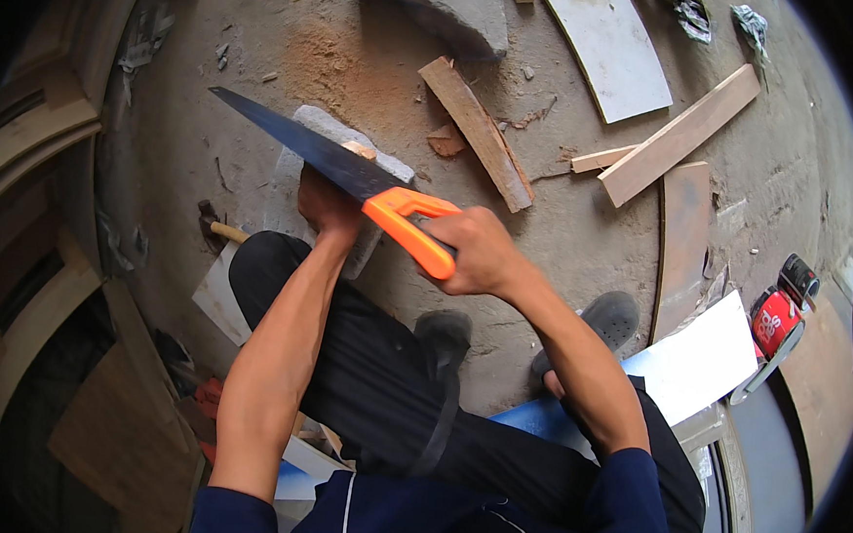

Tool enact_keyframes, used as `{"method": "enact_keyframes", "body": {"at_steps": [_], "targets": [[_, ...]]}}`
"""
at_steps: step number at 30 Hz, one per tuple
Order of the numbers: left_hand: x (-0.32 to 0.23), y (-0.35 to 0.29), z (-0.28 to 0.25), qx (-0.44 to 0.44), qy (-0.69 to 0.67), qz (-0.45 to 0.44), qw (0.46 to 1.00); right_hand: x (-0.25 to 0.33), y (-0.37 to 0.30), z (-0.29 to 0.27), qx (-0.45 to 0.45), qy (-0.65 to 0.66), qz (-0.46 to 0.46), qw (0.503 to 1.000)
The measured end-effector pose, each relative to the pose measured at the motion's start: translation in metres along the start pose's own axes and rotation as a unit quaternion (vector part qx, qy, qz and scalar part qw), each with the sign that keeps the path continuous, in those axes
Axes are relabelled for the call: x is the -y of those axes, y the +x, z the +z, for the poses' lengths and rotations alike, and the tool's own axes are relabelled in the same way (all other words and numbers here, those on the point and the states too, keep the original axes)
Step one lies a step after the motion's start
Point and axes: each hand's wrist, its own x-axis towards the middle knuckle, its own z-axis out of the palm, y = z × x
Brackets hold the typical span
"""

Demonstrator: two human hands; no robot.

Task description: The person sits on the floor and uses a hand saw to cut a small piece of wood held between their legs. They repeatedly saw through the wood, occasionally pausing to adjust the piece or inspect the cut.

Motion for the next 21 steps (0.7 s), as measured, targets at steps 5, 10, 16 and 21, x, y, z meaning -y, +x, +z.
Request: {"method": "enact_keyframes", "body": {"at_steps": [5,10,16,21], "targets": [[0.002,-0.005,-0.002,0.002,0.042,-0.04,0.998,0.0,-0.055,-0.016,-0.002,0.051,0.041,0.998],[-0.004,-0.002,-0.002,0.011,-0.033,-0.03,0.999,0.0,0.004,0.009,-0.027,-0.007,0.016,0.999],[0.007,-0.004,0.005,-0.026,0.064,-0.005,0.998,-0.001,-0.07,-0.017,0.001,0.025,0.044,0.999],[-0.015,-0.005,-0.01,-0.015,0.014,-0.02,1.0,-0.003,-0.071,-0.014,-0.014,0.012,0.012,1.0]]}}
